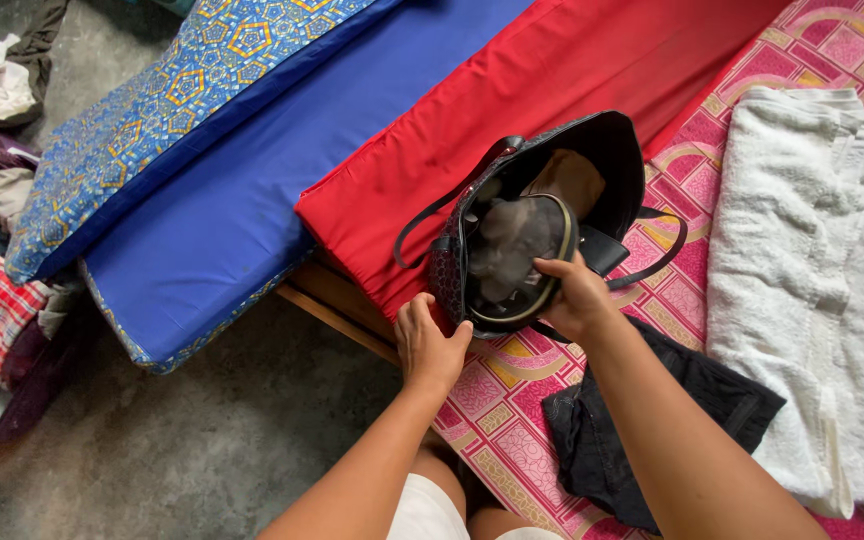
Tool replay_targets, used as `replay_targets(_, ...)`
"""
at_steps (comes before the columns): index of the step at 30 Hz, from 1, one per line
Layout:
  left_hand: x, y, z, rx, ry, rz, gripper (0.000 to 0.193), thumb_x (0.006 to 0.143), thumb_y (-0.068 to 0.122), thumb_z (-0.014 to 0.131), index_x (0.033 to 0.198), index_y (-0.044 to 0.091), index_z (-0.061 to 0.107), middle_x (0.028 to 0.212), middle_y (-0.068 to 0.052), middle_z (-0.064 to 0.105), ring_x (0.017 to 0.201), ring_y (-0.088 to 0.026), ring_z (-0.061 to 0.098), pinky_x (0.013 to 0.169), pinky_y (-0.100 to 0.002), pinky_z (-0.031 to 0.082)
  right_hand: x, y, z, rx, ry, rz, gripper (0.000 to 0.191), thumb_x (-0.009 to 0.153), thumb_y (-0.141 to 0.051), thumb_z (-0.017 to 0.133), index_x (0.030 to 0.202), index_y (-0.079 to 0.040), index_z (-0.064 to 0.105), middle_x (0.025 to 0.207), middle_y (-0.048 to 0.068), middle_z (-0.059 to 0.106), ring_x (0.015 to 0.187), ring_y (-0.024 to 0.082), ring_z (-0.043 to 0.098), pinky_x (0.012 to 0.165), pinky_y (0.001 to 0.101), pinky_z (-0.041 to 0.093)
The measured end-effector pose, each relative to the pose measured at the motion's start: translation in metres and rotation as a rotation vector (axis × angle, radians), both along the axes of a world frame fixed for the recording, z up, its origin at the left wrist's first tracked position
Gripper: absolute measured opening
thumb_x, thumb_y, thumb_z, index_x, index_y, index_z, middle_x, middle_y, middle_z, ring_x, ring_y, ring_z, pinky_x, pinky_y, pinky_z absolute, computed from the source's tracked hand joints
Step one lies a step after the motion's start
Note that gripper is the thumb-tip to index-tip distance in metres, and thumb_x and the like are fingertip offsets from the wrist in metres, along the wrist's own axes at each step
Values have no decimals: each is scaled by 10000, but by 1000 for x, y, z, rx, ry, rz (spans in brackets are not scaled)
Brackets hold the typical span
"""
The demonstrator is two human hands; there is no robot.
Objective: The person folds clothing items on a bed, including a pink shirt and a black garment, and places them into an open handbag along with a small pouch. They arrange the contents, zip the bag closed, and set a folded white towel beside it on the bed.
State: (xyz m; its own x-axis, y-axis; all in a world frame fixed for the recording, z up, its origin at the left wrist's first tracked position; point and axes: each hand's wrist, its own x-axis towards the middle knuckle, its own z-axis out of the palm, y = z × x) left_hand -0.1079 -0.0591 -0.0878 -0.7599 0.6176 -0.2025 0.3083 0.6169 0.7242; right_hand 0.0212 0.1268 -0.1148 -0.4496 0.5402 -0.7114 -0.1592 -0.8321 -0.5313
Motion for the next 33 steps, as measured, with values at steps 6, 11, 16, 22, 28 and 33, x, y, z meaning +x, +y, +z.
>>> replay_targets(6,0,17,3,232,216,-58,551,736,90,755,1226,46,507,1270,-194,516,1247,-406,463,1064,-498,374,96,26,17,-82,280,-23,405,957,-193,565,1316,-18,636,1315,156,690,1246,324,619,1116,534,419)
replay_targets(11,12,49,16,536,71,-182,206,906,45,593,1110,23,616,1185,-153,638,1157,-348,608,1015,-414,478,171,35,40,22,515,-63,453,1001,-196,565,1396,20,610,1401,190,651,1311,368,589,1152,550,374)
replay_targets(16,41,93,19,557,-308,-216,283,1017,181,500,1146,4,679,1167,-138,697,1088,-269,673,964,-353,514,214,20,48,65,413,-143,438,1043,-240,566,1409,-4,614,1407,172,647,1306,355,583,1142,552,371)
replay_targets(22,83,125,33,529,-1072,-141,614,1066,468,370,1461,18,507,1442,-133,588,1321,-236,550,1109,-346,392,227,-13,48,24,303,-175,466,1021,-294,540,1395,-22,592,1363,156,668,1262,342,613,1115,543,391)
replay_targets(28,157,121,43,398,-834,-510,826,1029,564,278,1630,25,105,1706,-172,142,1583,-278,108,1246,-376,133,221,-32,42,8,71,-67,396,1016,-215,550,1351,-8,600,1251,162,689,1071,298,697,968,506,539)
replay_targets(33,158,131,23,390,-523,-651,808,1071,552,243,1620,-17,76,1731,-214,9,1613,-319,-23,1277,-396,34,222,-72,56,-13,60,-37,416,949,-150,576,1355,-60,586,1205,134,722,998,268,729,888,476,588)
